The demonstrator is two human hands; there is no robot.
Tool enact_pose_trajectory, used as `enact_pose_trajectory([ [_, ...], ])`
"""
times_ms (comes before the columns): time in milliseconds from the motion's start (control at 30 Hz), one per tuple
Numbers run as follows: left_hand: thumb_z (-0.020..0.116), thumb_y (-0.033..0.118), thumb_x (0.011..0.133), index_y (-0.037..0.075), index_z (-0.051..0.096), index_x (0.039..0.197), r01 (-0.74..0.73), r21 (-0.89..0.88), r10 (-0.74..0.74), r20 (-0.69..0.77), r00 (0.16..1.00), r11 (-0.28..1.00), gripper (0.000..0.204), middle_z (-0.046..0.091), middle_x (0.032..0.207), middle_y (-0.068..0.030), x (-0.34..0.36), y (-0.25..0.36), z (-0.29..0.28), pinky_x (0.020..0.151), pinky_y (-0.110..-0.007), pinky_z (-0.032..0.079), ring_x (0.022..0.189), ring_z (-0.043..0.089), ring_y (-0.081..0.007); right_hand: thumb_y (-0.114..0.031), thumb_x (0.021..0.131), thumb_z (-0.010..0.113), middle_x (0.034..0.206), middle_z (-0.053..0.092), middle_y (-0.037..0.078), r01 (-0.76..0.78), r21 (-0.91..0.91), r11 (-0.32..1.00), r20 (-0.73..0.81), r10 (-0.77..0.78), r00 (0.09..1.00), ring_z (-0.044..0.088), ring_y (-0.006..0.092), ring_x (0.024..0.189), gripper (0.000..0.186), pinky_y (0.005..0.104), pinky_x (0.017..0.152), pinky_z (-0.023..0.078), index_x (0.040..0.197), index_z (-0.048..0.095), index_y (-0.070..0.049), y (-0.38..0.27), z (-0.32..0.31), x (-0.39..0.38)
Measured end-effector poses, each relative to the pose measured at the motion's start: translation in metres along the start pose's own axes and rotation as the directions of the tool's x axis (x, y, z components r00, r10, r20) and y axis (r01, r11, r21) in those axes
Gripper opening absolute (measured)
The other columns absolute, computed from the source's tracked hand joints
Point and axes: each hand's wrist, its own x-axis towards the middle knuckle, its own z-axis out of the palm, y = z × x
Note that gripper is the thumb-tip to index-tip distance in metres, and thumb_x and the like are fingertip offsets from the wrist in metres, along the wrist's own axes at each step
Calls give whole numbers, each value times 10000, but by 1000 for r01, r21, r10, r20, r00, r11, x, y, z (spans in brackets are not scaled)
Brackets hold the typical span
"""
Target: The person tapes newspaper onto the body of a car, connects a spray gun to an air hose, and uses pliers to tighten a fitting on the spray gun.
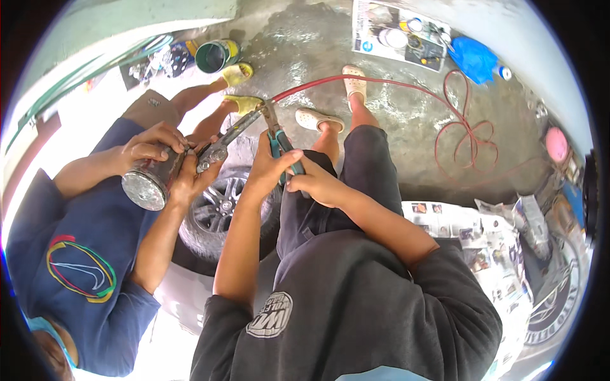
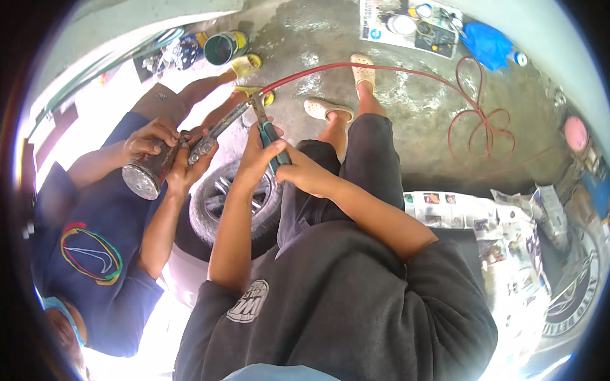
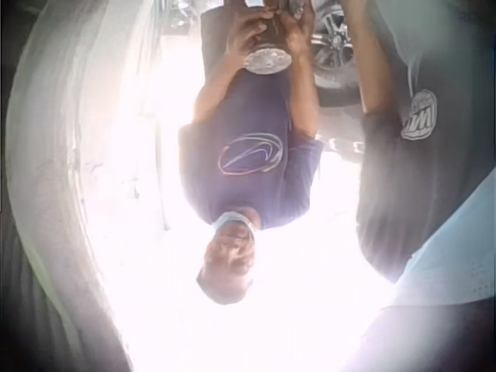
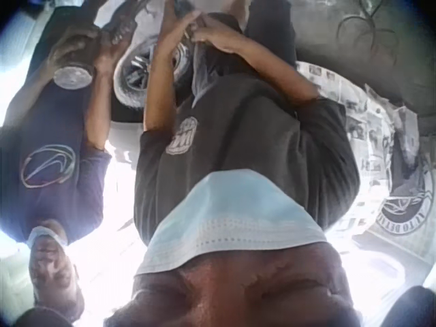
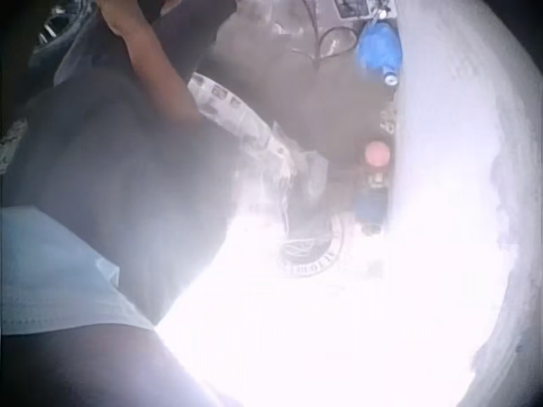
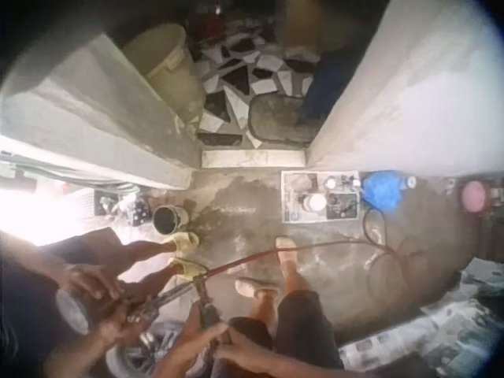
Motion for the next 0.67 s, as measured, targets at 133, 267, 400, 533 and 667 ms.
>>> enact_pose_trajectory([
  [133, 620, 548, 929, -6, 167, 1552, -60, -278, 56, -22, 998, 959, 949, 418, 1450, -193, -11, -5, 12, 1170, -441, 268, 1407, 354, -302, -77, 788, 607, 983, 505, 17, -6, 126, 992, -23, 9, 1000, 485, 112, 857, 473, 267, 744, 411, 1256, 543, -40, -6, -7, -13],
  [267, 594, 571, 943, 46, 9, 1571, -307, -531, 116, -362, 925, 790, 1006, 161, 1618, -204, -31, -12, 16, 1227, -507, 165, 1516, 157, -343, -144, 788, 618, 1189, 527, 42, -173, 369, 913, 101, 146, 984, 480, 170, 1074, 402, 568, 923, 394, 1186, 591, -94, -20, -20, -34],
  [400, 623, 587, 926, 94, 16, 1570, -458, -705, 93, -491, 866, 541, 1013, 147, 1612, -194, -45, 9, 13, 1215, -492, 205, 1500, 182, -335, -199, 838, 650, 1113, 562, 26, -164, 184, 969, -42, 175, 984, 515, 181, 1084, 289, 596, 956, 400, 1110, 612, -110, 5, -27, -23],
  [533, 718, 543, 878, 45, 174, 1530, -454, -781, -61, -526, 848, 429, 985, 222, 1559, -170, -32, 10, 6, 1198, -458, 240, 1469, 226, -318, -354, 902, 711, 1106, 595, 63, -178, -169, 969, -255, 131, 958, 626, 192, 984, 407, 446, 880, 534, 1152, 584, -59, 3, -15, -8],
  [667, 768, 459, 862, 45, 310, 1476, -506, -757, -48, -573, 818, 414, 870, 315, 1506, -114, -28, 13, 2, 1202, -422, 208, 1452, 247, -296, -373, 910, 725, 1321, 531, 105, -118, 79, 990, -92, 125, 988, 611, 296, 1142, 609, 522, 880, 543, 1382, 462, -93, -12, -8, -27],
])
